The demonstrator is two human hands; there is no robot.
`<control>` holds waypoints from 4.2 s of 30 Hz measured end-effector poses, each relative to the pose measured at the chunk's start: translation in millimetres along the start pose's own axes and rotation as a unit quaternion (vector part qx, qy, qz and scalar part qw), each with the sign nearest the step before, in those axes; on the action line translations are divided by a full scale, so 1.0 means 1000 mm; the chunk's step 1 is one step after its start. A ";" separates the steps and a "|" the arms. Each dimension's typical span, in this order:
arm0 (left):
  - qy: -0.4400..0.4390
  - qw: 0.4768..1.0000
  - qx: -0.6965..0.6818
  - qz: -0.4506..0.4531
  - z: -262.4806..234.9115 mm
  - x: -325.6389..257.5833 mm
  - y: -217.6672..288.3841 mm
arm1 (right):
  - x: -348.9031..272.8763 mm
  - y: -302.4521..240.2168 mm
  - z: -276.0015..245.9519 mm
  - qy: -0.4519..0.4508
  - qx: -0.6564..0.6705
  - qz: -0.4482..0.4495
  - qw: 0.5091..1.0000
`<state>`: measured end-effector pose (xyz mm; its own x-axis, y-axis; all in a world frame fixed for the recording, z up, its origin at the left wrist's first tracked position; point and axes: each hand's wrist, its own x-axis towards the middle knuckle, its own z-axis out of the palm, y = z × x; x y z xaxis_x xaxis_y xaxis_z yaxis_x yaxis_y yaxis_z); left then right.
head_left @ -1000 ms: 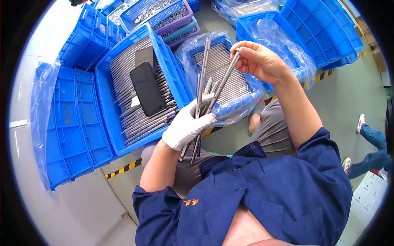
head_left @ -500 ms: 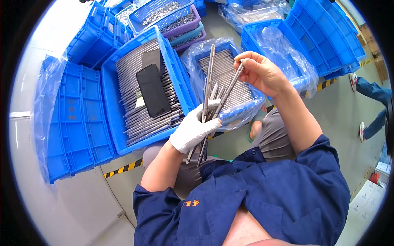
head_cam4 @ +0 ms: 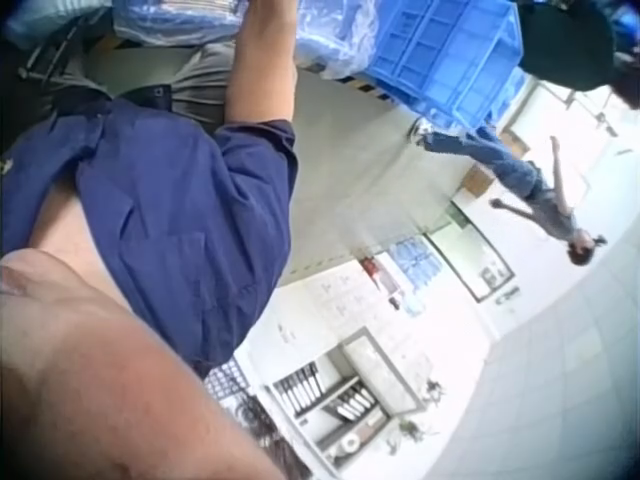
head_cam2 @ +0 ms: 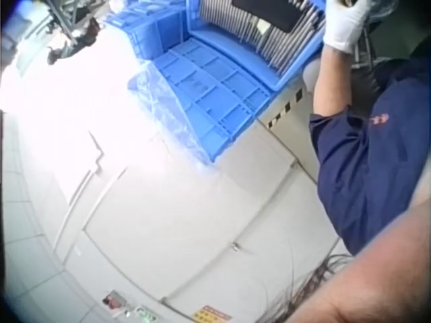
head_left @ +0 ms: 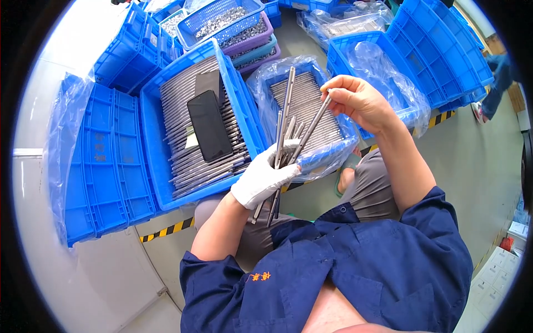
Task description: Sorting and inspecting metal rods from blue industrial crates in a factory setting.
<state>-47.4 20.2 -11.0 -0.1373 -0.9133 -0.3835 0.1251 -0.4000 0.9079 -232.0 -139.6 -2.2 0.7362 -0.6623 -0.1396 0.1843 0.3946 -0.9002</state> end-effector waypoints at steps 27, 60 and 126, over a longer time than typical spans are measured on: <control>0.064 0.995 -0.074 0.014 -0.002 0.006 -0.001 | 0.007 0.030 0.027 -0.005 -0.074 0.004 0.997; 0.122 0.968 -0.154 0.155 -0.033 -0.004 0.023 | -0.025 0.000 0.064 -0.247 -0.129 0.167 0.946; 0.008 0.832 -0.493 0.254 -0.047 -0.006 0.022 | -0.074 0.093 0.056 0.023 0.141 0.246 0.959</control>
<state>2.0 13.6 3.7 0.1908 -0.9816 -0.0016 0.9093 0.1762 0.3769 -232.7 -18.6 -53.1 0.7504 -0.3764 -0.5434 -0.0050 0.8188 -0.5740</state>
